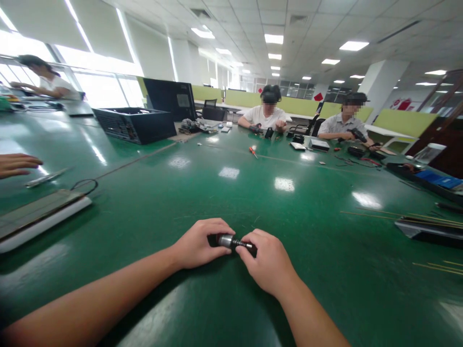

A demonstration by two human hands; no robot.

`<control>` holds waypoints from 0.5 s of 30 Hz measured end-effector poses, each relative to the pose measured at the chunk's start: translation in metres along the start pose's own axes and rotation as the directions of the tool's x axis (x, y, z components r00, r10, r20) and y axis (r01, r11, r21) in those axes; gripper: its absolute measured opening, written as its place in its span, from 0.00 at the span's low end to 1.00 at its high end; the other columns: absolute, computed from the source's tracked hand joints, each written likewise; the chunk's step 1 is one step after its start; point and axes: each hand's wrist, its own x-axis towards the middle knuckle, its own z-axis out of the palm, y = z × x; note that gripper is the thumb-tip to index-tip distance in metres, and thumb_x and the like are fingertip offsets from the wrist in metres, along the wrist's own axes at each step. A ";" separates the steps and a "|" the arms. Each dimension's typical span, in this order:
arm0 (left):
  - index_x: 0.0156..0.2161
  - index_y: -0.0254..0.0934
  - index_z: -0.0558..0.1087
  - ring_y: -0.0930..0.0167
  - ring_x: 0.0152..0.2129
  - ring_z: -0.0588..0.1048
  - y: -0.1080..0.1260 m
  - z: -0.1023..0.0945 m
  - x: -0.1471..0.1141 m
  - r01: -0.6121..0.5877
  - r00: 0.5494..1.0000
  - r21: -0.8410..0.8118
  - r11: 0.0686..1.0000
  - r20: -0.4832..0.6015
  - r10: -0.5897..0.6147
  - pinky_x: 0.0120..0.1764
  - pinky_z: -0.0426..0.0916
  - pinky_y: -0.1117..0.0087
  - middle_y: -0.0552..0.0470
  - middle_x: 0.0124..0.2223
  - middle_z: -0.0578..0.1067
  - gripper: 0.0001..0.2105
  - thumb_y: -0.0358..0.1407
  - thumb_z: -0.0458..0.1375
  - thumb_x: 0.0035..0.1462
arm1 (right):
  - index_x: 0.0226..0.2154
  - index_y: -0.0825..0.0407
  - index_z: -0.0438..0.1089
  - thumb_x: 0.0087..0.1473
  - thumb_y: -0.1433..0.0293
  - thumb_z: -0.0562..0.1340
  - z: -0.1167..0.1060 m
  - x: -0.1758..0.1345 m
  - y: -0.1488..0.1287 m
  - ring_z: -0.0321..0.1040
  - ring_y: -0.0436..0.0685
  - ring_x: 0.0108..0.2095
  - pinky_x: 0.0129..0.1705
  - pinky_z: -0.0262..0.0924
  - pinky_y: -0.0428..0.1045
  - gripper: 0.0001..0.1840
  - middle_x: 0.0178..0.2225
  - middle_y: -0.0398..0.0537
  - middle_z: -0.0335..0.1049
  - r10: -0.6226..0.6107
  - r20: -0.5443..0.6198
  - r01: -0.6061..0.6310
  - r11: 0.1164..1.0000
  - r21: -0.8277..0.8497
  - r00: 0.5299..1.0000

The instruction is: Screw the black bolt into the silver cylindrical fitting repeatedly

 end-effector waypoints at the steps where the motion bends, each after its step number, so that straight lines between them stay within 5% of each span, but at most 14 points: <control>1: 0.43 0.39 0.77 0.66 0.37 0.75 0.000 0.000 0.000 0.001 1.000 0.002 1.000 0.002 -0.001 0.42 0.69 0.67 0.49 0.39 0.77 0.13 0.35 0.66 0.50 | 0.34 0.49 0.76 0.58 0.65 0.62 0.000 0.000 0.000 0.68 0.55 0.33 0.35 0.57 0.49 0.07 0.31 0.45 0.71 -0.001 -0.002 0.001 1.000 -0.004 1.000; 15: 0.44 0.40 0.78 0.67 0.39 0.76 0.002 -0.002 0.001 -0.018 0.999 0.021 1.000 0.027 0.018 0.44 0.69 0.67 0.49 0.41 0.78 0.14 0.33 0.66 0.51 | 0.36 0.49 0.76 0.58 0.66 0.62 -0.001 0.000 -0.001 0.67 0.55 0.33 0.36 0.56 0.49 0.07 0.33 0.46 0.72 0.006 0.014 -0.006 0.999 -0.033 1.000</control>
